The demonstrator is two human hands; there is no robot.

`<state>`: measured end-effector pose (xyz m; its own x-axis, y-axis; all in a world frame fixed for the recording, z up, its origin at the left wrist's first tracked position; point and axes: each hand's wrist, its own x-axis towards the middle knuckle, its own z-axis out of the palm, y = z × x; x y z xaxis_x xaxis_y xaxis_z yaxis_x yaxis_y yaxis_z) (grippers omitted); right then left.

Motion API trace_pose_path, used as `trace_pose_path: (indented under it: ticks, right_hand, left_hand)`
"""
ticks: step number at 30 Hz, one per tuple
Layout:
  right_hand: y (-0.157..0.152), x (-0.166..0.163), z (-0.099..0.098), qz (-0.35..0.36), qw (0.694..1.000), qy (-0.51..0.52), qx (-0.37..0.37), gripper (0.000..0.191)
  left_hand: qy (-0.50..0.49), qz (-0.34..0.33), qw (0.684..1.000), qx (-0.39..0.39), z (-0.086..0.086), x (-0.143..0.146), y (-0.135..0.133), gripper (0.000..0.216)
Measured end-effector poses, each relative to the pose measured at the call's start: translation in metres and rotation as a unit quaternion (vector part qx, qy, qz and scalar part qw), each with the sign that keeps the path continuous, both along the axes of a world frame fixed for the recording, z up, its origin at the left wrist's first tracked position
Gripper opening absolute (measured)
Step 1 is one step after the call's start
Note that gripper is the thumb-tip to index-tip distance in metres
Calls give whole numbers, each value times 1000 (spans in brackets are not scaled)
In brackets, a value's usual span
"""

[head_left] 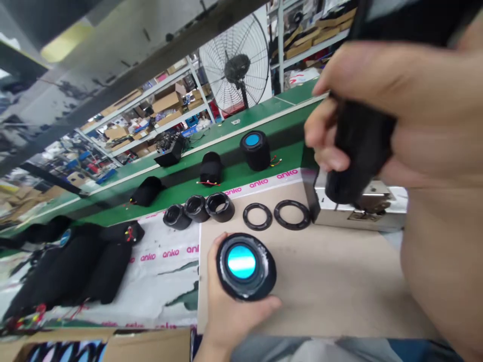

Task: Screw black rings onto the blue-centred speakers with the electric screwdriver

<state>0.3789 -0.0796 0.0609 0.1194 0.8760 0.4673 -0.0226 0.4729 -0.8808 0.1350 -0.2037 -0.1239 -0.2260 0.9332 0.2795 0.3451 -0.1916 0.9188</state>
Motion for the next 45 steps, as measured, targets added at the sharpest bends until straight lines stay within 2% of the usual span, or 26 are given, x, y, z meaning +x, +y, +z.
trace_pose_path:
  ticks: [1, 3, 6, 9, 11, 14, 19, 23, 26, 29, 33, 36, 40, 45]
  right_hand:
    - [-1, -5, -4, 0, 1000, -27, -3, 44]
    - [-3, -11, -15, 6, 994, -95, -57, 43]
    - [-2, -15, -37, 29, 967, -187, -172, 49]
    - [-4, -14, -61, 44, 938, -241, -245, 61]
    - [-7, -11, -75, 48, 926, -259, -269, 68]
    - [-15, -4, -88, 51, 917, -267, -291, 73]
    - [-24, -1, -87, 38, 917, -256, -304, 72]
    - [-22, -8, -80, 47, 920, -246, -302, 70]
    - [-13, -21, -79, 80, 913, -254, -310, 64]
    - [-1, -39, -86, 112, 889, -298, -328, 59]
    - [14, -55, -98, 114, 853, -376, -342, 75]
    - [20, -54, -99, 96, 842, -396, -353, 76]
    - [21, -44, -92, 71, 845, -389, -360, 68]
    - [19, -47, -96, 86, 817, -437, -367, 75]
  left_hand:
    - [-27, -17, 999, -5, 0, 2, 1, 131]
    - [-70, -62, 995, -18, 7, 1, 2, 129]
    - [-101, -102, 989, -38, 26, -5, 3, 119]
    - [-114, -131, 983, -64, 41, -9, 4, 113]
    - [-103, -137, 983, -68, 44, -11, 4, 109]
    - [-25, -115, 993, -29, 41, -16, 3, 100]
    - [142, -87, 981, 101, 28, -33, 4, 97]
    - [194, -87, 965, 152, 19, -43, 6, 99]
    - [173, -83, 971, 141, 13, -44, 6, 101]
    - [150, -94, 976, 126, 14, -39, 9, 99]
    - [135, -129, 977, 106, 20, -29, 10, 98]
    - [90, -124, 984, 91, 17, -27, 7, 95]
    - [39, -90, 990, 97, 8, -31, 1, 91]
    - [2, -86, 992, 93, 5, -35, 1, 91]
